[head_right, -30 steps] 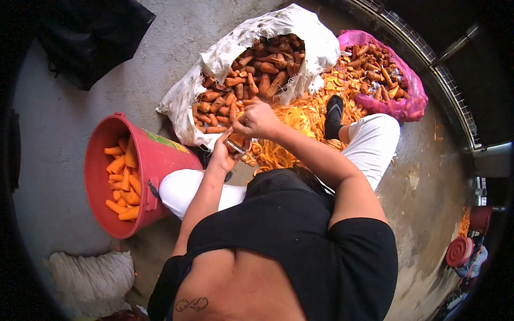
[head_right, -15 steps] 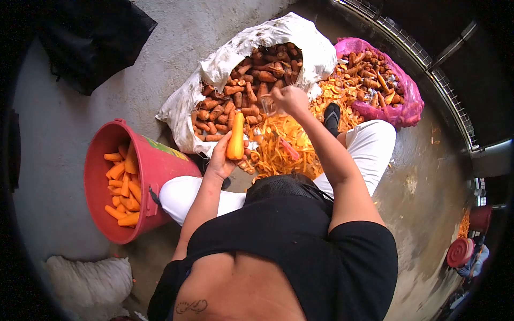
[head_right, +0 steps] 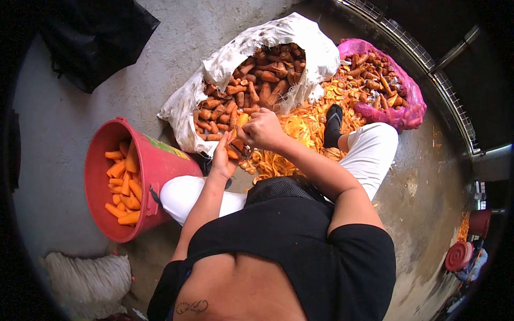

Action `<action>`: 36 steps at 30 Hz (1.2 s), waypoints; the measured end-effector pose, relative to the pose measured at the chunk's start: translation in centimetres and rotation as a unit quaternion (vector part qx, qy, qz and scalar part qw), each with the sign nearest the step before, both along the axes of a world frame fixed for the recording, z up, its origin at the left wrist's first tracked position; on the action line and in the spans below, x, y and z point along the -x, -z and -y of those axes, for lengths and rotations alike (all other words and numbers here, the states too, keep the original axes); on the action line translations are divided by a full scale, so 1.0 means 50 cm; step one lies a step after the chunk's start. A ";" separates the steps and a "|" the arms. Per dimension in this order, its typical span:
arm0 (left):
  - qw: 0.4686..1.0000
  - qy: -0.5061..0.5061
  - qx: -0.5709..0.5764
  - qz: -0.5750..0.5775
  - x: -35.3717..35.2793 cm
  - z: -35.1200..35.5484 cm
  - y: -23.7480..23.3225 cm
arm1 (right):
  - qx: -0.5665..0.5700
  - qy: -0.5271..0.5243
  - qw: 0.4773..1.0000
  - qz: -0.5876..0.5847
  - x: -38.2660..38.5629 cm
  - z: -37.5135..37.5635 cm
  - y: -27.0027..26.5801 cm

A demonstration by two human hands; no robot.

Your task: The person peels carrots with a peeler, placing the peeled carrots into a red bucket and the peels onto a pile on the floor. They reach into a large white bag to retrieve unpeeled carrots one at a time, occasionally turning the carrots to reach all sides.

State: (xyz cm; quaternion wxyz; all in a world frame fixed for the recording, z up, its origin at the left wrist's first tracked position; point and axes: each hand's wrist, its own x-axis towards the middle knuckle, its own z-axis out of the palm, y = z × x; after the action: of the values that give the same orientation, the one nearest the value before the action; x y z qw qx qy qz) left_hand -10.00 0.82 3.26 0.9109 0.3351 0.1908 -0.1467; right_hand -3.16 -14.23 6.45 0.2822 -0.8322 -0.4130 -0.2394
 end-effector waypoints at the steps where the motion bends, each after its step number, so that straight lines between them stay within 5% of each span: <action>1: 1.000 0.000 -0.014 -0.011 0.000 0.004 -0.004 | 0.000 -0.002 1.000 0.018 -0.004 0.002 -0.003; 4: 0.996 0.056 -0.063 0.026 0.002 -0.006 0.018 | 0.001 0.012 1.000 0.010 -0.046 0.007 0.015; 10: 0.989 0.083 -0.087 0.083 0.023 0.000 -0.016 | 0.144 0.368 0.896 -0.200 -0.230 0.157 0.033; 12: 0.990 0.078 -0.082 0.086 0.016 -0.009 -0.019 | 0.158 0.382 0.907 -0.076 -0.241 0.205 0.068; 18: 0.996 0.039 -0.052 0.062 0.006 0.004 -0.016 | 0.072 0.262 0.906 -0.323 -0.113 0.101 -0.024; 20: 0.996 0.040 -0.049 0.061 0.008 0.006 -0.014 | 0.001 0.163 0.986 -0.037 -0.093 0.076 0.010; 24: 0.991 0.063 -0.078 0.086 0.017 -0.004 -0.013 | 0.168 0.243 0.946 -0.130 -0.144 0.077 0.000; 25: 0.990 0.067 -0.078 0.096 0.023 -0.002 -0.018 | 0.242 0.310 0.919 -0.035 -0.181 0.109 0.014; 26: 0.988 0.072 -0.080 0.108 0.028 -0.002 -0.026 | 0.179 0.378 0.905 -0.077 -0.223 0.150 0.057; 31: 0.984 0.053 -0.118 0.120 0.015 -0.001 -0.015 | 0.099 0.319 0.937 -0.099 -0.189 0.179 0.030; 32: 0.986 0.052 -0.116 0.112 0.013 0.004 -0.018 | 0.130 0.307 0.912 -0.241 -0.173 0.156 0.011; 34: 0.987 0.053 -0.118 0.096 0.011 0.009 -0.022 | 0.028 0.246 0.909 -0.336 -0.115 0.108 -0.046; 36: 0.989 0.063 -0.102 0.088 0.010 0.009 -0.011 | 0.031 0.147 0.983 -0.104 -0.101 0.088 -0.018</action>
State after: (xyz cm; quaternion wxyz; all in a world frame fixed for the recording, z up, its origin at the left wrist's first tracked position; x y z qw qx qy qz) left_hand -10.52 0.35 3.83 0.8743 0.4490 0.1025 -0.1536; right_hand 1.90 -18.62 7.34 0.2592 -0.9127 -0.2615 -0.1775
